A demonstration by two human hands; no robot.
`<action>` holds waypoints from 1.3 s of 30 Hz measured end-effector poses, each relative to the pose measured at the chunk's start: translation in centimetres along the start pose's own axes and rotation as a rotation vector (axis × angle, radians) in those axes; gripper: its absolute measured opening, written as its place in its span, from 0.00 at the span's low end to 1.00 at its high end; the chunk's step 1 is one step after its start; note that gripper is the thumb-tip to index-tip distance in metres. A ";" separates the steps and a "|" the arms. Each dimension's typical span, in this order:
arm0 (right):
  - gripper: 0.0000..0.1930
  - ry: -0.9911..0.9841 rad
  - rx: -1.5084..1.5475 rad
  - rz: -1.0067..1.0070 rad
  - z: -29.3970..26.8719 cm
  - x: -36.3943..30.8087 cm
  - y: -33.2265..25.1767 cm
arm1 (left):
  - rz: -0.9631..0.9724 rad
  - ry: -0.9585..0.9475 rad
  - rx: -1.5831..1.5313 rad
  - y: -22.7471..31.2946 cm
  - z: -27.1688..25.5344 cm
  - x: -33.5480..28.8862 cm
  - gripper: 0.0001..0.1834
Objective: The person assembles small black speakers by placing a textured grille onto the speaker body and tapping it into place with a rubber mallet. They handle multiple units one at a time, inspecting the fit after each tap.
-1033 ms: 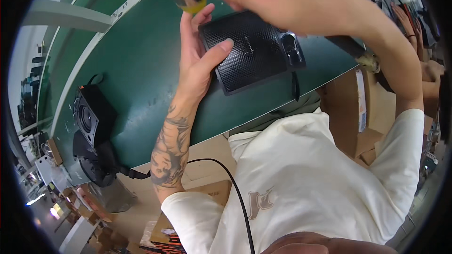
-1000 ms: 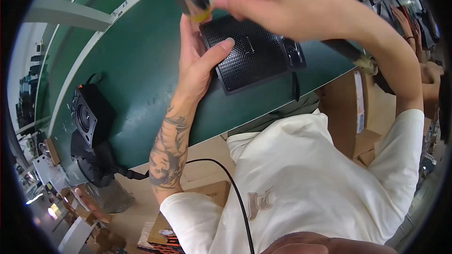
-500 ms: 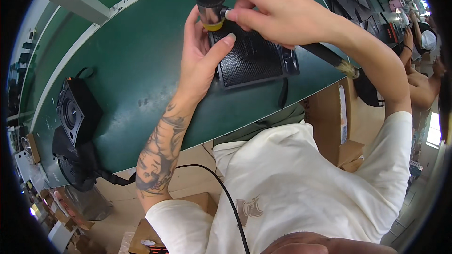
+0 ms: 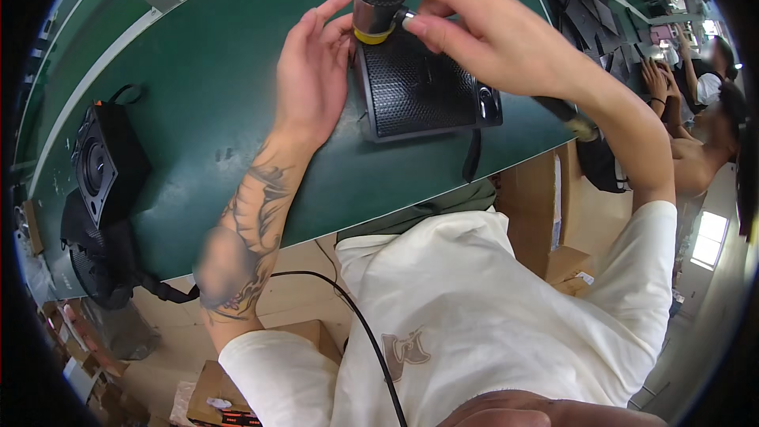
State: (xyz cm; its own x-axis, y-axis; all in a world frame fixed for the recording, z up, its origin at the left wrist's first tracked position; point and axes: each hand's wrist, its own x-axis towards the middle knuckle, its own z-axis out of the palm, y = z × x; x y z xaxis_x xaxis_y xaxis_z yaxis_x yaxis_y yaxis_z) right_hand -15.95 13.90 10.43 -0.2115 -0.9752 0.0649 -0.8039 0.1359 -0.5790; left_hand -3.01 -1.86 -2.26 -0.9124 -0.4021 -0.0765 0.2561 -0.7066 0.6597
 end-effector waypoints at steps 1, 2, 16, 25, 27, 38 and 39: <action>0.25 0.005 0.037 0.035 -0.2 -0.1 -0.2 | -0.007 0.016 -0.004 0.2 0.2 -0.1 0.31; 0.26 0.010 0.074 0.071 -0.6 -0.3 -0.3 | -0.009 0.014 0.003 0.2 0.2 -0.1 0.31; 0.30 -0.139 0.136 -0.042 -0.3 -4.5 -3.1 | 0.056 -0.124 0.442 -0.2 -0.3 -0.5 0.20; 0.30 -0.203 0.127 -0.051 -0.3 -4.5 -3.7 | 0.080 -0.081 0.463 -0.2 0.2 -0.7 0.17; 0.31 -0.099 0.144 -0.108 -0.4 -4.9 -3.6 | 0.152 -0.088 0.502 -0.3 0.2 -0.8 0.17; 0.28 -0.087 0.135 0.058 -2.0 -8.1 -1.2 | 0.038 -0.042 0.472 -0.4 0.6 -0.6 0.17; 0.27 -0.060 0.144 0.097 -2.8 -8.4 -1.3 | 0.038 -0.041 0.499 -0.3 0.5 -0.6 0.17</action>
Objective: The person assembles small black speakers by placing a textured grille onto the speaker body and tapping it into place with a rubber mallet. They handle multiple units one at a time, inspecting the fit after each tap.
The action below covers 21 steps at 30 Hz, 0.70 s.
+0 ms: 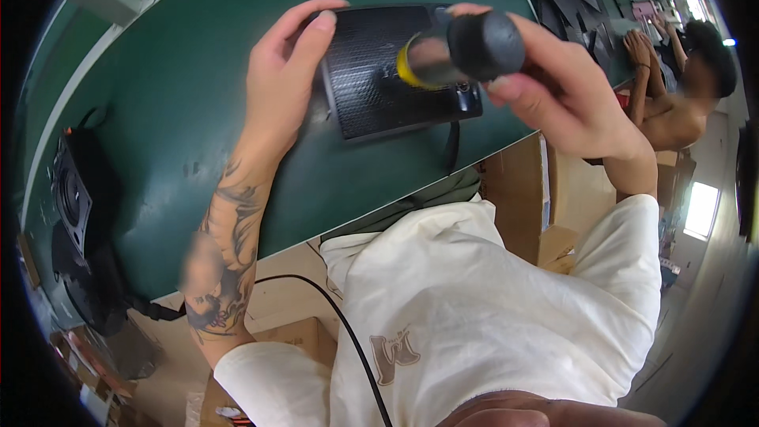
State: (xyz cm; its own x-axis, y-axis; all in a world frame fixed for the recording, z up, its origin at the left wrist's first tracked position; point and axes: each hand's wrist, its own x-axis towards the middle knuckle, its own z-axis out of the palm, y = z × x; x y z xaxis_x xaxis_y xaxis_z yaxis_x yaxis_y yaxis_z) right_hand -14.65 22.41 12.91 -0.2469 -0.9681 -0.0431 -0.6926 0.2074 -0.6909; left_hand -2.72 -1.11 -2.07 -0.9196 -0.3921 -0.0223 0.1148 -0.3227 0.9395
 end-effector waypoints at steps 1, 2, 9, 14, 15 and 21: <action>0.27 0.035 0.010 0.038 -0.6 -0.5 -0.1 | -0.006 0.012 0.015 0.1 0.0 0.0 0.17; 0.26 0.054 0.020 0.045 -0.6 -0.7 0.0 | -0.011 0.024 0.030 0.3 0.1 -0.1 0.17; 0.25 -0.107 -0.062 -0.046 0.1 -1.5 2.0 | -0.037 0.044 0.064 0.3 -0.2 -0.1 0.17; 0.27 0.057 -0.044 -0.141 -1.3 -0.4 1.7 | -0.048 0.060 -0.009 0.6 0.1 -0.3 0.18; 0.26 0.093 -0.020 -0.140 -1.5 -0.5 1.5 | -0.047 0.049 -0.013 0.5 0.0 -0.4 0.18; 0.21 0.204 0.058 -0.031 -2.2 1.9 1.8 | -0.042 0.045 0.027 0.3 0.1 0.0 0.19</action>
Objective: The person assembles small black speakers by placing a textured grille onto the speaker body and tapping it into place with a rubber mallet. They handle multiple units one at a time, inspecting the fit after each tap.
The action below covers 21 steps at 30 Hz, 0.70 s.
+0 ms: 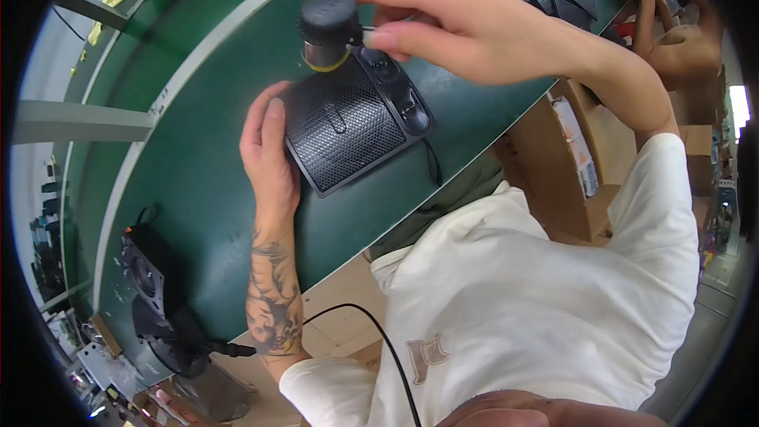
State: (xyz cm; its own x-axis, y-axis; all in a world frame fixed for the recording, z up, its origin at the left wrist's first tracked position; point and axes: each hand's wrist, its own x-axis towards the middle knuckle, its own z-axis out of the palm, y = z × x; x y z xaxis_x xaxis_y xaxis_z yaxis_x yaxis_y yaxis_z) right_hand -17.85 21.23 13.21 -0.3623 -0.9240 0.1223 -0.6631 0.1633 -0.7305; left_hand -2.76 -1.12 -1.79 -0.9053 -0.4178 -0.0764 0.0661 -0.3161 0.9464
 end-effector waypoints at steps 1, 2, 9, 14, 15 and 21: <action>0.22 -0.036 0.028 0.054 0.3 0.6 0.5 | 0.007 -0.001 0.011 -0.2 -0.3 0.0 0.20; 0.22 -0.041 -0.004 0.041 1.0 1.1 2.0 | 0.008 -0.005 0.011 0.0 -0.1 -0.1 0.20; 0.24 -0.164 0.001 0.271 1.3 3.4 0.6 | 0.056 -0.042 -0.025 0.2 -0.4 -0.2 0.36; 0.24 -0.146 0.139 0.131 3.5 5.2 0.5 | 0.046 -0.049 -0.223 -0.1 -0.9 0.2 0.34; 0.24 -0.135 0.061 0.013 4.7 5.6 1.2 | 0.053 -0.009 -0.199 0.0 -0.9 0.0 0.34; 0.20 -0.129 0.030 0.005 4.3 6.3 0.0 | 0.042 0.028 -0.208 0.6 -0.3 -0.4 0.34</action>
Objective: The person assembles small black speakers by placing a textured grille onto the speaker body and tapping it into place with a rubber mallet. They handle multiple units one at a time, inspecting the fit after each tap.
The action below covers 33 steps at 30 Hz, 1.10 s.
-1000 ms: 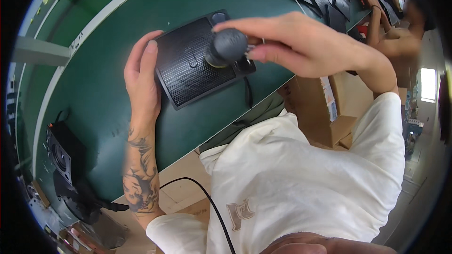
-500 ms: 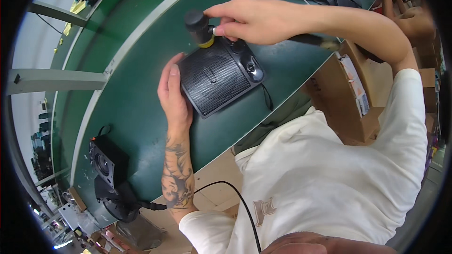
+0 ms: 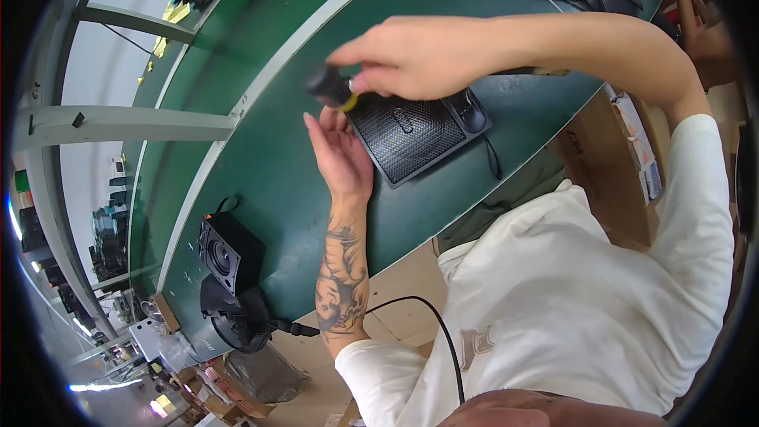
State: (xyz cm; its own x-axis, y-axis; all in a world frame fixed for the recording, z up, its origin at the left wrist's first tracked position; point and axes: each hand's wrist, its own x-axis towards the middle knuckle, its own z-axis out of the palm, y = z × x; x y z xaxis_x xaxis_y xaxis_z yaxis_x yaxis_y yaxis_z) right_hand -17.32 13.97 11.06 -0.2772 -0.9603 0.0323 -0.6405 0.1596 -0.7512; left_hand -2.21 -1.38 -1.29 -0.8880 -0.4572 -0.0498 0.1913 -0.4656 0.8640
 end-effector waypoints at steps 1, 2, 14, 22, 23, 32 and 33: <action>0.20 0.041 -0.005 -0.002 -0.3 0.0 -0.3 | -0.014 -0.044 0.018 0.1 0.1 0.0 0.35; 0.20 0.081 -0.010 -0.004 -0.5 0.0 -0.4 | -0.028 -0.088 0.037 0.1 0.1 0.0 0.35; 0.17 -0.086 -0.117 0.041 -0.1 2.3 0.2 | -0.122 -0.288 0.175 1.2 1.0 -1.0 0.54; 0.18 -0.132 -0.163 0.125 -0.3 1.5 1.7 | -0.088 -0.262 0.172 0.4 0.2 -0.9 0.54; 0.18 -0.130 -0.182 0.124 -0.6 1.1 1.7 | -0.089 -0.258 0.177 0.3 0.2 -0.8 0.54; 0.22 0.041 -0.157 0.080 -3.8 -3.5 2.2 | -0.055 -0.265 0.271 0.9 0.3 -1.1 0.51; 0.23 0.091 -0.193 0.052 -4.0 -5.0 3.9 | -0.038 -0.281 0.274 0.9 0.5 -1.0 0.51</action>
State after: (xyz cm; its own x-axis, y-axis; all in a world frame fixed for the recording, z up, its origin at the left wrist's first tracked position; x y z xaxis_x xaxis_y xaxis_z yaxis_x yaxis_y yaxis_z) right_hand -21.34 20.28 10.62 -0.3718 -0.9262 0.0628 -0.7463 0.2579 -0.6136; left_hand -1.36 -0.98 -0.25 -0.9795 -0.2002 0.0220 0.0711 -0.2413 0.9678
